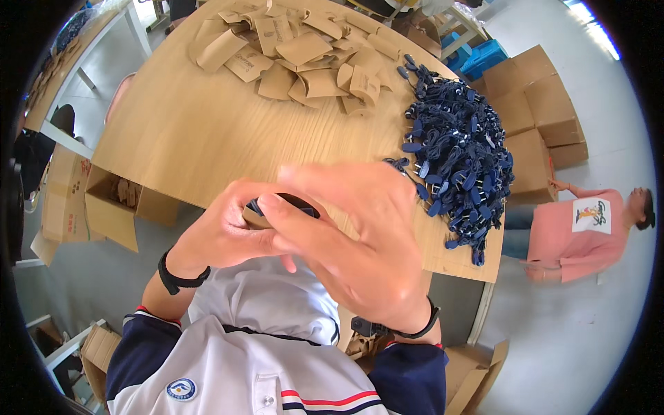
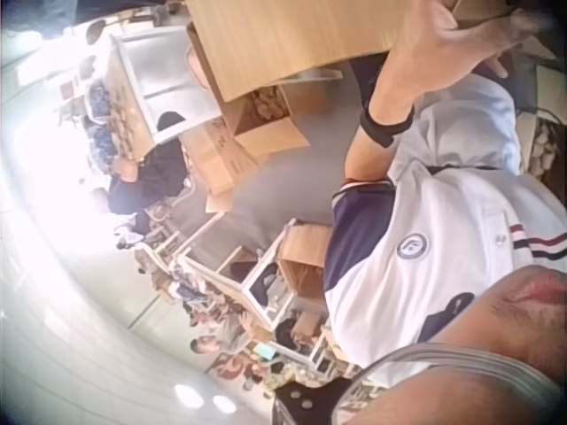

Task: Placing shoelaces or straps into small cardboard sleeves and folding them closed.

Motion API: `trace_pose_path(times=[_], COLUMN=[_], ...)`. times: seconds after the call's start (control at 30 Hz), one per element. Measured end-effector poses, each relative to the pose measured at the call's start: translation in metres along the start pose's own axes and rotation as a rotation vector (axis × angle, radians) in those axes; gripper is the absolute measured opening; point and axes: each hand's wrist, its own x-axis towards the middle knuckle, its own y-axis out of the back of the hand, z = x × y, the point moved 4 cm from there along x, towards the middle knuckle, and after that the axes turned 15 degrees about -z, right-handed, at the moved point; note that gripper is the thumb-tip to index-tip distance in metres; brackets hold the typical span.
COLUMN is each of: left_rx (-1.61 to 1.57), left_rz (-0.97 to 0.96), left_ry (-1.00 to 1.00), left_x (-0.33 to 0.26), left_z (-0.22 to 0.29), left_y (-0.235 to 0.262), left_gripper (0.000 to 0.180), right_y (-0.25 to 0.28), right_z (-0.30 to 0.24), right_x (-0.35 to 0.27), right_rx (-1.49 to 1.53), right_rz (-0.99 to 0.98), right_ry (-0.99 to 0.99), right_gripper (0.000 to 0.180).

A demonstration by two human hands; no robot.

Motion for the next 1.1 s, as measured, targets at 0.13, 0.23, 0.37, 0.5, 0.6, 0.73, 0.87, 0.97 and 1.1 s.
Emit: trace_pose_path(times=[0.13,0.23,0.37,0.5,0.6,0.73,0.87,0.97,1.1], left_rx=[0.270,0.375,0.425,-0.049,-0.252,-0.361,-0.341,-0.017,0.830], left_rz=[-0.020,-0.035,-0.088,0.004,0.091,0.069,0.091,0.126,0.556], left_ry=[-0.013,0.032,0.150,0.205,-0.073,-0.297,-0.300,-0.183,-0.430], left_x=[0.003,0.002,-0.001,-0.001,0.004,0.022,0.032,0.034,0.012], left_z=[-0.010,-0.019,-0.030,-0.027,-0.015,-0.004,0.011,0.031,0.038], left_y=[0.011,0.017,0.023,0.017,0.014,0.004,-0.008,-0.020,-0.033], left_gripper=[0.024,0.023,0.020,0.034,0.046,0.049,0.056,0.064,0.059], right_y=[-0.009,-0.019,-0.041,-0.036,-0.010,-0.041,-0.047,-0.030,-0.018], right_z=[0.000,0.004,0.022,0.026,0.024,0.021,0.010,0.005,0.003], right_x=[-0.006,-0.006,-0.019,-0.026,-0.034,-0.034,-0.027,-0.029,-0.034], right_rx=[0.016,0.180,0.460,0.374,0.222,0.343,0.223,0.227,0.423], right_rz=[-0.048,-0.223,-0.298,-0.336,0.143,0.094,0.329,0.476,0.482], right_ry=[-0.127,-0.256,-0.255,-0.250,-0.167,-0.235,-0.049,-0.034,-0.146], right_gripper=[0.031,0.041,0.034,0.035,0.042,0.043,0.047,0.047,0.043])
